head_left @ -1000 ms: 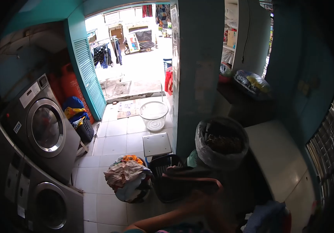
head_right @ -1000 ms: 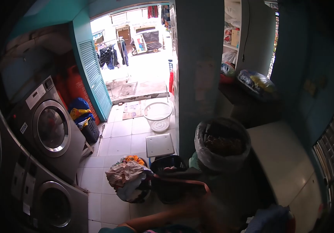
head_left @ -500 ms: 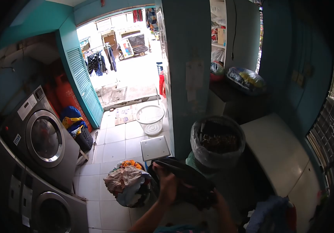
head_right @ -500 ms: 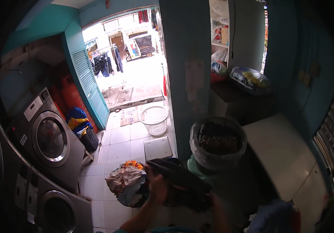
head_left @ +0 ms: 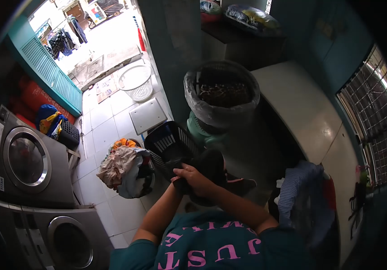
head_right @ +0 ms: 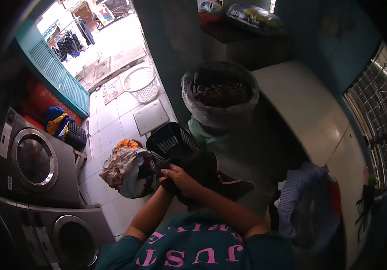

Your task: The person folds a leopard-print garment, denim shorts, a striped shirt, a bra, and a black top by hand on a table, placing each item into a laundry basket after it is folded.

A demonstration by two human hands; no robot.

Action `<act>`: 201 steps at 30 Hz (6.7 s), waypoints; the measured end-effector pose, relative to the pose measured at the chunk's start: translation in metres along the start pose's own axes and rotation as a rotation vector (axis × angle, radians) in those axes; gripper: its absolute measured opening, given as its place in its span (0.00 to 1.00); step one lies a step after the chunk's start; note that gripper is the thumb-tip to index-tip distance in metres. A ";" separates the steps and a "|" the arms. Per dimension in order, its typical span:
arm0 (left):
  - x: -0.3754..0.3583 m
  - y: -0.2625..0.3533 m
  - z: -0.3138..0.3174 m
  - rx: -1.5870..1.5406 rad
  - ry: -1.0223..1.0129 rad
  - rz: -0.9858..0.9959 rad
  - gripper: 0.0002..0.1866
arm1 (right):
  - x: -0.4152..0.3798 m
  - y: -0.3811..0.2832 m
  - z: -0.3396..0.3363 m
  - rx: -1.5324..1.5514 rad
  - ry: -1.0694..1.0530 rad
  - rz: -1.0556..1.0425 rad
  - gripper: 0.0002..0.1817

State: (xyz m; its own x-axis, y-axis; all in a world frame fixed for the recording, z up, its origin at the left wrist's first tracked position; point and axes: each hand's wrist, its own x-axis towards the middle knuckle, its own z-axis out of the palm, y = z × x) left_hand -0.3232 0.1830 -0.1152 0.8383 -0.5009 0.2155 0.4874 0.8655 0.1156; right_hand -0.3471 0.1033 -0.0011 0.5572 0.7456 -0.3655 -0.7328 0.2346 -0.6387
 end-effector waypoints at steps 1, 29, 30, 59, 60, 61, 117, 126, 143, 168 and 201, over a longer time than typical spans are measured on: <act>0.009 -0.001 -0.007 -0.010 -0.030 0.015 0.22 | -0.004 0.001 0.003 0.055 -0.028 0.006 0.11; 0.034 -0.015 0.153 2.004 0.501 0.364 0.16 | -0.031 -0.043 -0.072 0.161 0.044 -0.332 0.29; 0.043 -0.020 0.154 2.261 0.391 0.361 0.14 | -0.035 -0.045 -0.067 0.158 0.073 -0.477 0.28; 0.003 0.132 0.177 2.547 0.382 0.258 0.06 | -0.095 -0.149 -0.122 -1.803 0.333 -1.024 0.10; -0.001 0.129 0.177 2.491 0.409 0.323 0.06 | -0.096 -0.147 -0.120 -1.616 0.357 -0.943 0.11; -0.008 0.126 0.175 2.477 0.401 0.349 0.08 | -0.098 -0.142 -0.123 -1.619 0.364 -0.949 0.11; 0.258 0.160 0.183 2.126 0.255 0.614 0.17 | 0.021 -0.376 -0.144 -1.610 0.047 -1.206 0.19; 0.187 0.105 0.051 1.817 0.681 0.234 0.19 | 0.044 -0.254 -0.227 -1.441 0.031 -0.618 0.21; 0.298 0.193 0.007 2.564 0.258 -0.017 0.29 | 0.134 -0.313 -0.273 -1.995 0.322 -0.740 0.26; 0.336 0.207 -0.068 2.907 0.426 0.052 0.29 | 0.169 -0.256 -0.284 -1.779 0.977 -0.367 0.35; 0.238 -0.285 0.087 1.208 -0.358 -1.040 0.26 | -0.439 -0.018 -0.300 0.495 1.196 -1.147 0.09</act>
State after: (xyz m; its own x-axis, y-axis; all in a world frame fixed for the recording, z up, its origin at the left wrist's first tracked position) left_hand -0.2839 -0.1825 -0.0129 0.1095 -0.9609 -0.2544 0.1656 -0.2347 0.9579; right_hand -0.4617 -0.4152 -0.0320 0.6293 -0.7099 -0.3163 0.2994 0.5970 -0.7443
